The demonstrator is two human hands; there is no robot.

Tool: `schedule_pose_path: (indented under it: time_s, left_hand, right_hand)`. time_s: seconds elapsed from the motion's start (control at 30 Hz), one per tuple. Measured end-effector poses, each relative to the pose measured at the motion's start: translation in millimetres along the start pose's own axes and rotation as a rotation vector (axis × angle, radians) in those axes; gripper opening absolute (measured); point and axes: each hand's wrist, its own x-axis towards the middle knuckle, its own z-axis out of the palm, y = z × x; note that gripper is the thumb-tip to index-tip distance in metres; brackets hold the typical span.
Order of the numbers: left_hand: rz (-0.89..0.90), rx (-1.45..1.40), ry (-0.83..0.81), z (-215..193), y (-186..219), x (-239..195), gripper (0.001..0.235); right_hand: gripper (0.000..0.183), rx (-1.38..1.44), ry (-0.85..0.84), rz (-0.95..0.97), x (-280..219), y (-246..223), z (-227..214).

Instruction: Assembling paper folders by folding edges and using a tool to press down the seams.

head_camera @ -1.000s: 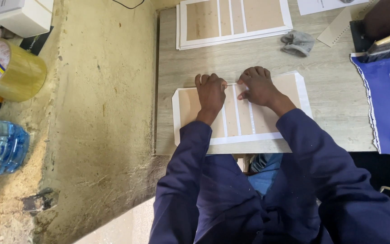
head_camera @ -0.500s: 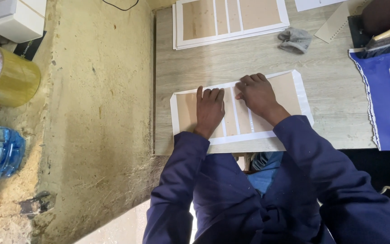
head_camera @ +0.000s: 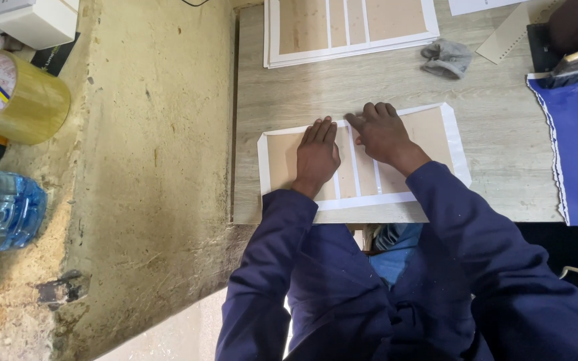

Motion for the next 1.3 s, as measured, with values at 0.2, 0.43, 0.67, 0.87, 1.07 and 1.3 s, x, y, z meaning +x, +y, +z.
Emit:
schedule_pose_path:
  time_s: [0.2,0.43,0.67,0.87,1.07,1.3]
  left_hand:
    - [0.008,-0.004,0.112,6.6,-1.8,-4.4,0.034]
    - [0.063,-0.073,0.011,9.2,-16.4,-9.1,0.047]
    - [0.041,0.145,-0.061,-51.3,-19.3,-8.9,0.060]
    - [-0.058,0.084,0.235,-6.4,-28.6,-17.6,0.048]
    - [-0.054,0.105,0.325,-7.1,-29.2,-15.9,0.034]
    - [-0.057,0.067,0.100,-1.8,-55.7,-19.0,0.038]
  right_hand:
    - [0.049,-0.058,-0.010,-0.018,2.6,2.4,9.5]
    - [0.033,0.004,0.091,-0.027,-2.1,13.2,40.2]
    - [0.064,-0.059,0.030,0.040,10.8,26.1,15.5]
    - [0.082,-0.178,-0.072,0.148,-7.2,6.6,12.6]
    - [0.071,-0.314,-0.024,0.232,-16.0,-19.1,23.4]
    - [0.054,-0.292,0.114,0.179,0.5,17.4,54.6]
